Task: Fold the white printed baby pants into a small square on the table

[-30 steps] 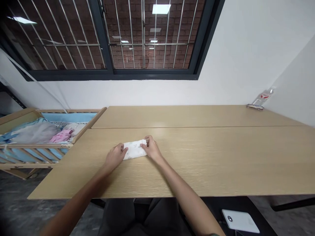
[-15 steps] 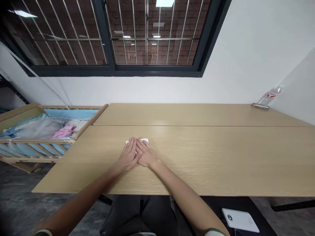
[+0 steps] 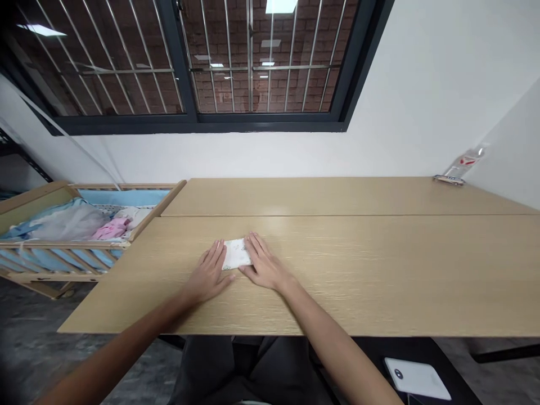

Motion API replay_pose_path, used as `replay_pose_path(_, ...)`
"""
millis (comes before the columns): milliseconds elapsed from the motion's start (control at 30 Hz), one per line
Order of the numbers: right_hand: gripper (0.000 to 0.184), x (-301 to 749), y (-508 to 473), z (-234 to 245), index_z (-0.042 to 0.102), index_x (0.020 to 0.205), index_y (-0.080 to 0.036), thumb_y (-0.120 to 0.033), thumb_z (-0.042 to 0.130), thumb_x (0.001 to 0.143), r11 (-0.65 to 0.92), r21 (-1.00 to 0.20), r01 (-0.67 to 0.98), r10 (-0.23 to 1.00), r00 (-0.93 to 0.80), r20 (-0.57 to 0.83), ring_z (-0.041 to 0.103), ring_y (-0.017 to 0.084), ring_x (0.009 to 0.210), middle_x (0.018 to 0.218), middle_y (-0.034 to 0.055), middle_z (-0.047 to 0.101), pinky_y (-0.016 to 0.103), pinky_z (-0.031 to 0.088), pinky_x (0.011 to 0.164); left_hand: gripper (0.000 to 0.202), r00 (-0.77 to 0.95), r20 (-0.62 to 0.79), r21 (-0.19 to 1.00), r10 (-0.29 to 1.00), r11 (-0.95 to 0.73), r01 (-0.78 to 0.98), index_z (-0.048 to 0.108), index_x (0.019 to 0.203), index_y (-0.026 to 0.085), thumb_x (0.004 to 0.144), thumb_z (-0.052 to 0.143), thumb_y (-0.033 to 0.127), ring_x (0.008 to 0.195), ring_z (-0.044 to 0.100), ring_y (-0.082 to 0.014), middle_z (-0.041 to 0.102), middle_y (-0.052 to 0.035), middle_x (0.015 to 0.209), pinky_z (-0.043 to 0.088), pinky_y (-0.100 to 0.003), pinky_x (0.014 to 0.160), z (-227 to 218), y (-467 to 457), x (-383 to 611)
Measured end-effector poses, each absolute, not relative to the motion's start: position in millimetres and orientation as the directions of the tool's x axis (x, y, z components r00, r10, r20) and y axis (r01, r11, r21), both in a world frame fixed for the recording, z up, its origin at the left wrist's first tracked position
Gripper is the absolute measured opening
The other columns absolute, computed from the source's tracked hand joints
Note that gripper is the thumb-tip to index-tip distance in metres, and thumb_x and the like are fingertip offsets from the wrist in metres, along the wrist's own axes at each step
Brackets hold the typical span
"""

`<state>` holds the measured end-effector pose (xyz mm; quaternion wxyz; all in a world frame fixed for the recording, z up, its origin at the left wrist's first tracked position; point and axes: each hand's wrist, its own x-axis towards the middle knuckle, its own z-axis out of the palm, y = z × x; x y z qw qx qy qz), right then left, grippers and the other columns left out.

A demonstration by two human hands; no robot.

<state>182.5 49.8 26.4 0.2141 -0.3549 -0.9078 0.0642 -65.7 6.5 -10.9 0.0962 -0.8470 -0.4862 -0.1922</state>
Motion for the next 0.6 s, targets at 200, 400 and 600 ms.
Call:
replay_pose_path(200, 0.072, 183, 57, 24, 0.036, 0.155, -0.016, -0.027, 0.058, 0.087, 0.779, -0.335, 0.53, 0.625, -0.704, 0.338, 0.035, 0.03, 0.148, 0.158, 0.0172, 0.041, 0.052, 0.027, 0.121, 0.086, 0.45, 0.355, 0.135, 0.82, -0.521, 0.843, 0.037, 0.152, 0.009, 0.091, 0.05, 0.068, 0.144, 0.04, -0.0367, 0.042, -0.0243, 0.155, 0.035, -0.053, 0.113, 5, 16, -64)
replay_pose_path(400, 0.057, 173, 71, 18, 0.05, 0.14, -0.02, -0.013, 0.052, 0.083, 0.685, -0.478, 0.55, 0.728, -0.531, 0.434, 0.056, 0.029, 0.128, 0.135, 0.014, 0.063, 0.05, 0.038, 0.11, 0.037, 0.33, 0.341, 0.379, 0.88, -0.45, 0.809, 0.063, 0.124, 0.021, 0.087, 0.054, 0.022, 0.123, 0.059, -0.0272, 0.067, -0.0119, 0.129, 0.038, -0.046, 0.112, 27, 36, -69)
replay_pose_path(600, 0.051, 168, 90, 38, 0.041, 0.139, -0.022, -0.033, 0.056, 0.091, 0.464, -0.852, 0.242, 0.866, -0.324, 0.38, 0.067, 0.024, 0.096, 0.11, 0.0092, 0.068, 0.04, 0.055, 0.083, 0.028, 0.155, 0.357, 0.545, 0.921, -0.34, 0.766, 0.065, 0.112, 0.018, 0.093, 0.05, 0.032, 0.097, 0.068, -0.0219, 0.072, -0.0091, 0.105, 0.055, -0.036, 0.087, 50, 29, -68)
